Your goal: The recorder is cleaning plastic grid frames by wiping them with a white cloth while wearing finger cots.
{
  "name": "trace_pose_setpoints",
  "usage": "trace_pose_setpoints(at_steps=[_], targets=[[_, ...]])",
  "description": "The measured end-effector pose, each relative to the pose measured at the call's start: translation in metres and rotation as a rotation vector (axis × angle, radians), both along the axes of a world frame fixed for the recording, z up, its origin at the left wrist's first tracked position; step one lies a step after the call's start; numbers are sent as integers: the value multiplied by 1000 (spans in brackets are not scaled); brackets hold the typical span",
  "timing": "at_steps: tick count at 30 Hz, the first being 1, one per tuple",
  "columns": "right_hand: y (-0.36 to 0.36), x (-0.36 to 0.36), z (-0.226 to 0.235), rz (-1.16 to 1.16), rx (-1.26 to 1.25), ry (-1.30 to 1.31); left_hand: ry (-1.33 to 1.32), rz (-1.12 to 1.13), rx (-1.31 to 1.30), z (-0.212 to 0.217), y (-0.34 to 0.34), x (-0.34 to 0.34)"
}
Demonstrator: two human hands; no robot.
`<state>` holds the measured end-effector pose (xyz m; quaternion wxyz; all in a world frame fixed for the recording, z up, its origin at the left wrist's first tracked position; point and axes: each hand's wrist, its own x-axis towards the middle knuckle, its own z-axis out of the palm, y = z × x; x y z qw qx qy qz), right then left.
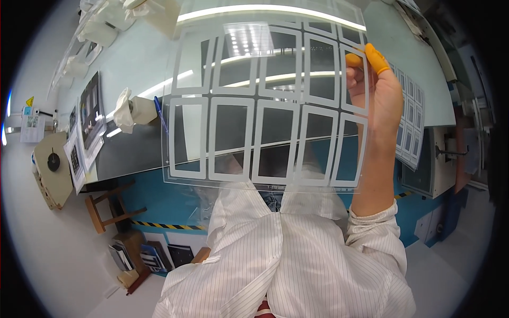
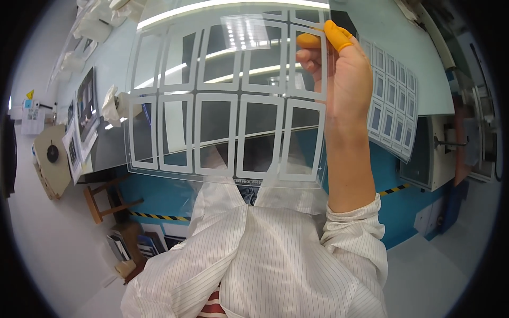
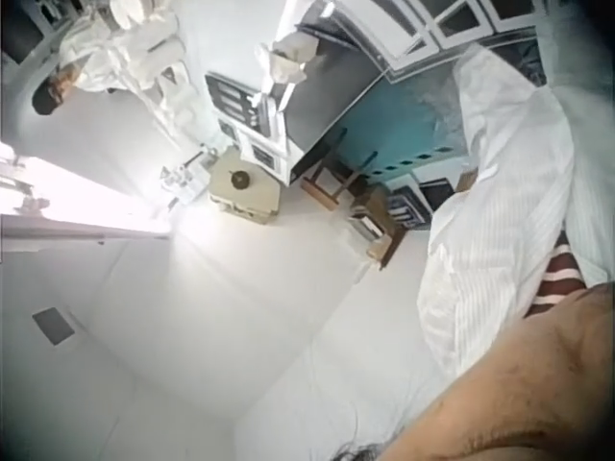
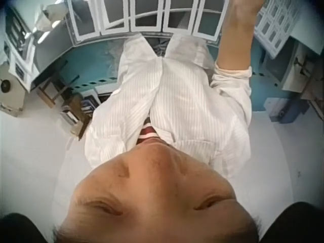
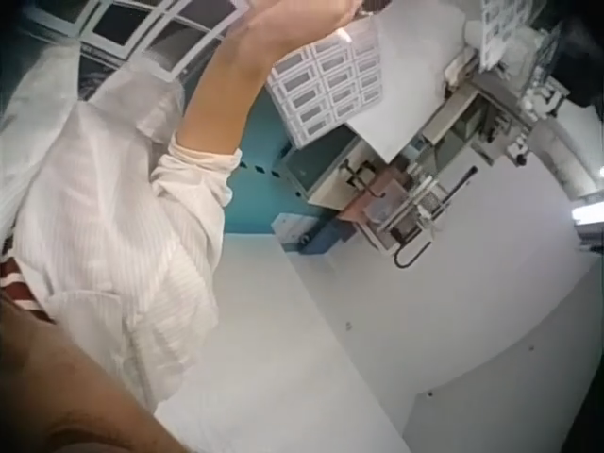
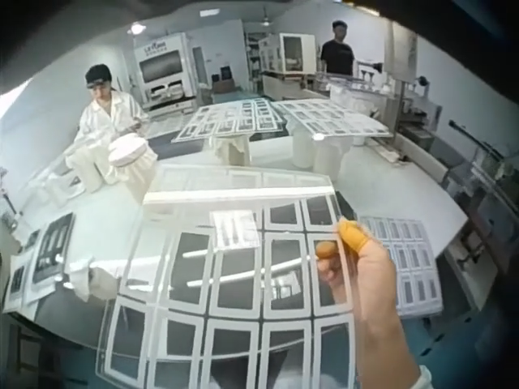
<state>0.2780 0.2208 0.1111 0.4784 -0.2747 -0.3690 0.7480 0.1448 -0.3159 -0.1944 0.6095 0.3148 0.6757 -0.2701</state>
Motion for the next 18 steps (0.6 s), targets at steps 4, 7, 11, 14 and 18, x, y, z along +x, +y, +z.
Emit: trace_pose_setpoints(at_steps=[4, 7, 11, 14, 18], targets=[[2, 4, -7, 63, 17, 127, -209, -75, 213, 8, 60, 17], [1, 8, 1, 71, -58, 81, -335, -132, 379, 35, 34, -1], [-2, 13, -2, 91, -87, 110, -110, -106, 363, 115, 90, -40], [-9, 18, 1, 65, -69, 87, 210, 298, 1057, 219, 177, -56], [-15, 22, 6, 53, -74, 58, -228, 1000, 1409, 301, 233, -47]])
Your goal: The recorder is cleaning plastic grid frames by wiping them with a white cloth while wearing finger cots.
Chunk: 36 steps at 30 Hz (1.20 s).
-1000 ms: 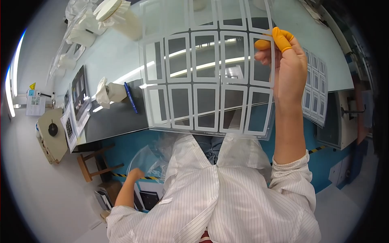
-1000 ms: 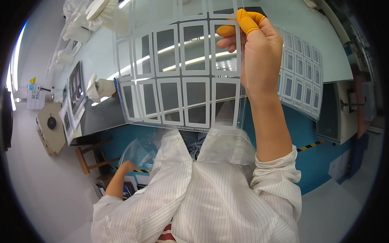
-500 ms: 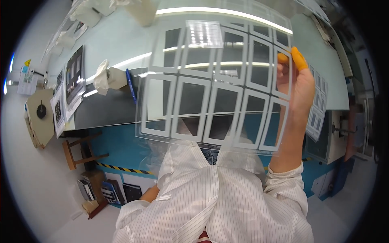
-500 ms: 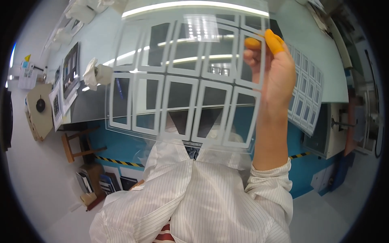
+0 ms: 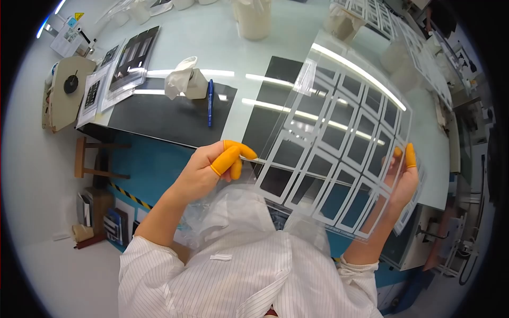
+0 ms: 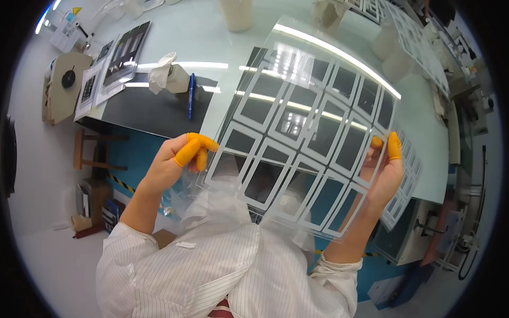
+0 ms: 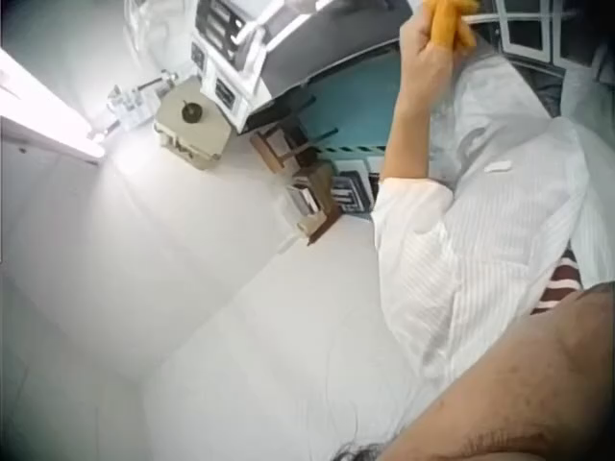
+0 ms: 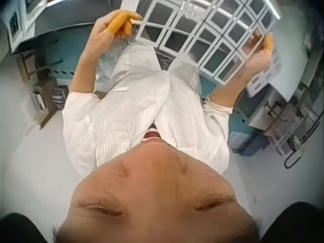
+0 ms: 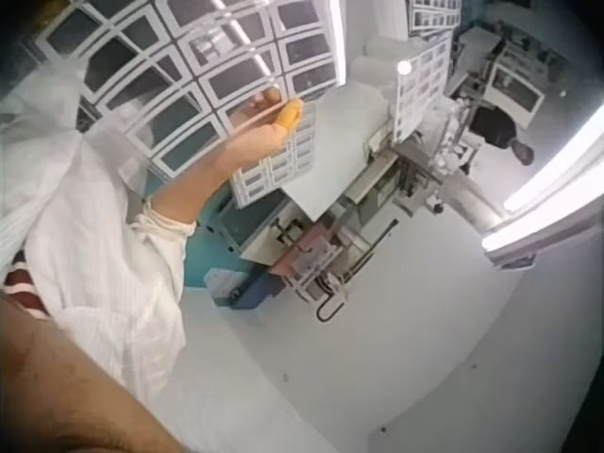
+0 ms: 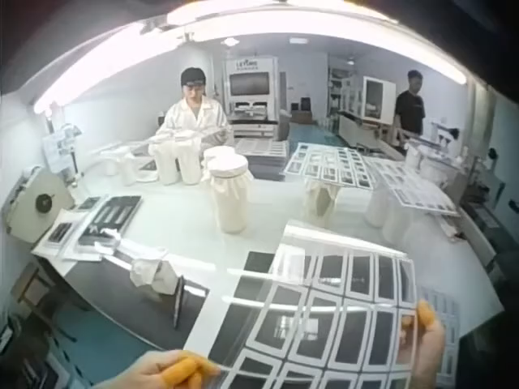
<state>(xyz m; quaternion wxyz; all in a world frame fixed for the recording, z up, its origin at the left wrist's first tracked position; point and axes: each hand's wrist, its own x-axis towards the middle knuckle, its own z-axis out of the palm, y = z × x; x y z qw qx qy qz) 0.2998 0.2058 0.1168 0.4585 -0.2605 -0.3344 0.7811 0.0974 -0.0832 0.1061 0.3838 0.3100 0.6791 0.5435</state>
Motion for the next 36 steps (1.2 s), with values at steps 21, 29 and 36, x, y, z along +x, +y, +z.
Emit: trace_pose_setpoints(at_steps=[21, 29, 36], targets=[[-61, -50, 128, -430, 1793, -667, 1206, 210, 837, 37, 97, 66], [-61, -32, 126, -544, 1848, -793, 1309, 61, 784, 40, 111, 90], [-60, 10, 126, -588, 1928, -799, 1112, 270, 873, 89, 119, 56]])
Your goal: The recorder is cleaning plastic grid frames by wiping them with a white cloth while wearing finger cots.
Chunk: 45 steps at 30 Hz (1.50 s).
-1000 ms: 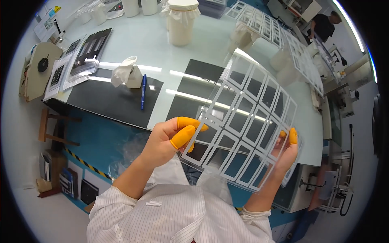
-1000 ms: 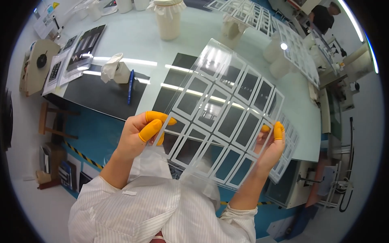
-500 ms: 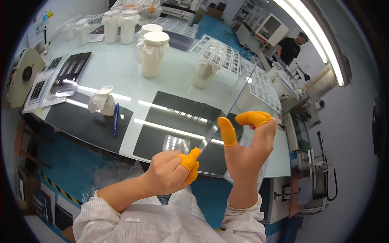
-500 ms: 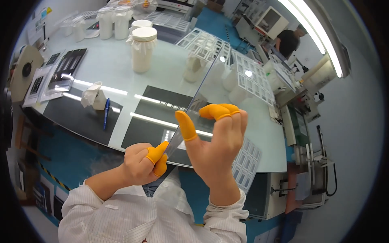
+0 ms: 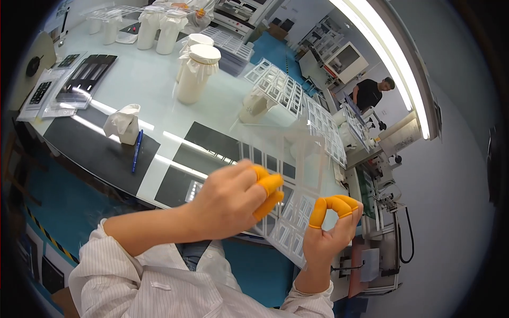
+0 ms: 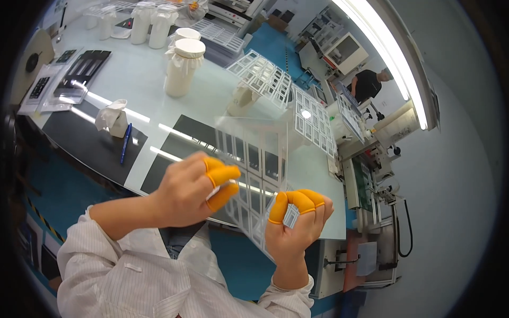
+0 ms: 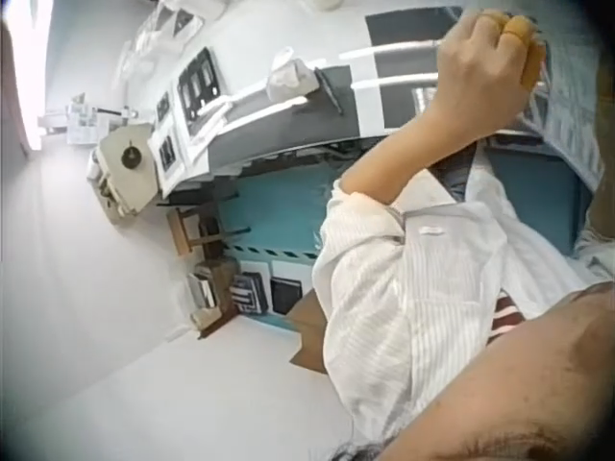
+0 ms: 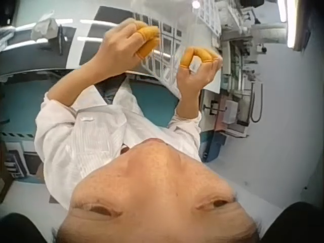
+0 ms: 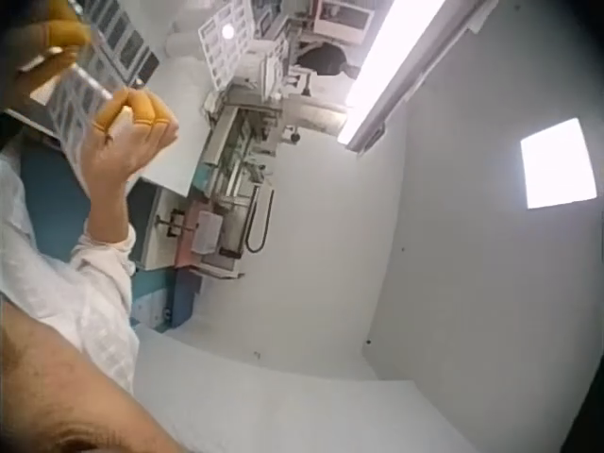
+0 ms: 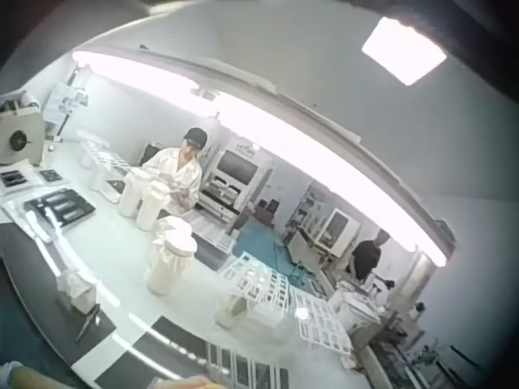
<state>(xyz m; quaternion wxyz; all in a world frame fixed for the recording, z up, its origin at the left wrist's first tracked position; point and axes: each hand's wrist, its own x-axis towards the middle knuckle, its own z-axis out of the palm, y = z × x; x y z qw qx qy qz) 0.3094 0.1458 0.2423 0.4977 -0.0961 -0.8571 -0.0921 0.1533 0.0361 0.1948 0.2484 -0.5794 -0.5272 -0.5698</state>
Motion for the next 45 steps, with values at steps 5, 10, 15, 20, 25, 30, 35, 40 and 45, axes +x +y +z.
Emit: trace_pose_setpoints(at_steps=[5, 10, 15, 20, 25, 30, 35, 40, 45], targets=[[-13, 10, 0, 83, -67, -89, 96, 150, 183, 37, 7, -25], [-16, 9, -10, 149, -97, -140, 167, 152, 157, 44, 1, -33], [-16, 12, -10, 155, -89, -179, 406, 228, 210, 48, -1, -36], [-22, -1, -13, 164, -142, -127, 476, 282, 294, 33, 12, -45], [-20, -2, -15, 147, -164, -99, 366, 231, 254, 21, 10, -45], [-16, -3, -17, 141, -149, -96, 267, 161, 230, 22, 13, -45], [-20, -2, -19, 141, -57, -115, -94, 95, 65, 41, 7, -33], [-19, 2, -22, 137, -79, -125, -190, -47, -1, 40, 7, -35], [-18, 6, -21, 156, -169, -53, -229, -206, -12, 36, 7, -40]])
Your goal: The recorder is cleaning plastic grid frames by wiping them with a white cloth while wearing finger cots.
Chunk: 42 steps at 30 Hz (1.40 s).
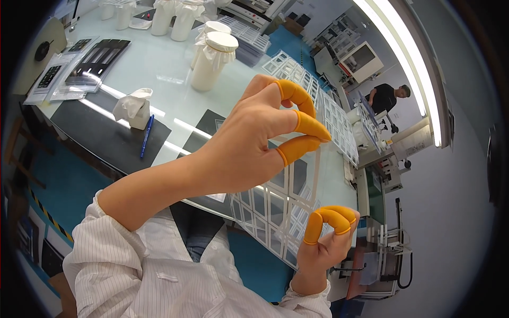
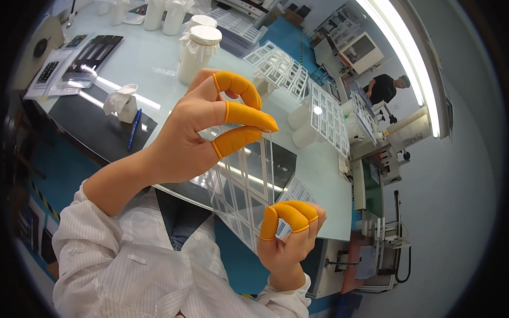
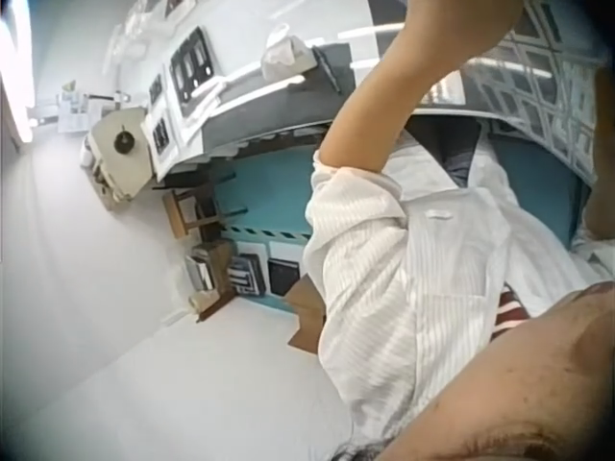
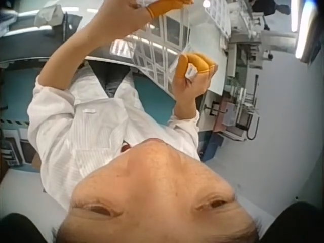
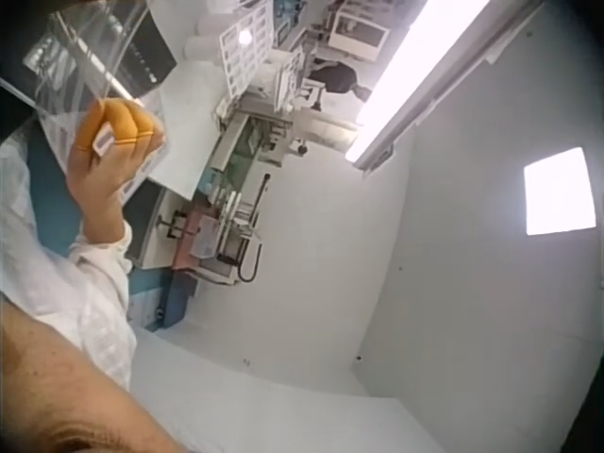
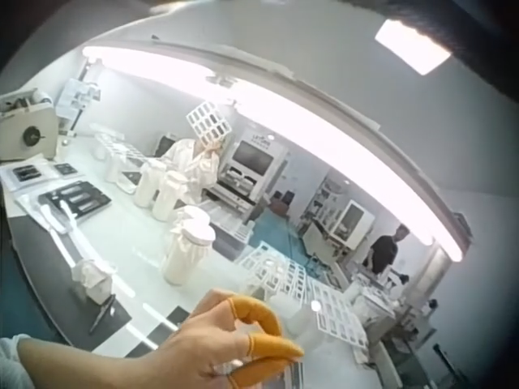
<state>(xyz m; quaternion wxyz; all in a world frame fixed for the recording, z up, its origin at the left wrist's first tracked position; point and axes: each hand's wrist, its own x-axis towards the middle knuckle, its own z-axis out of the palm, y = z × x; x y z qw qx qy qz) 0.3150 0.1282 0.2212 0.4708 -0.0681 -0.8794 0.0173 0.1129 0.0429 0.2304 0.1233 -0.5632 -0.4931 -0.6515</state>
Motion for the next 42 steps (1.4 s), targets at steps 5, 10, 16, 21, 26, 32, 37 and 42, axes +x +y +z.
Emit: trace_pose_setpoints(at_steps=[5, 10, 16, 21, 26, 32, 37, 42], targets=[[2, 1, -1, 38, -37, -3, 235, 282, 117, 0, -2, 4], [0, 1, -2, 80, -86, 16, 534, 532, 243, -16, -3, 5], [1, 1, -5, 76, -95, 33, 702, 611, 365, -13, 3, 4], [6, 3, -4, 41, -215, 73, 302, 540, 234, -16, -1, -8], [33, 37, -15, 96, -407, 309, -159, 596, -72, -54, -23, -38], [45, 59, -23, 77, -394, 394, -578, 238, -292, -60, -31, -27], [41, 63, -28, 63, -403, 444, -684, 98, -239, -59, -36, -25], [42, 63, -30, 108, -371, 430, -364, 335, -175, -72, -26, -30]])
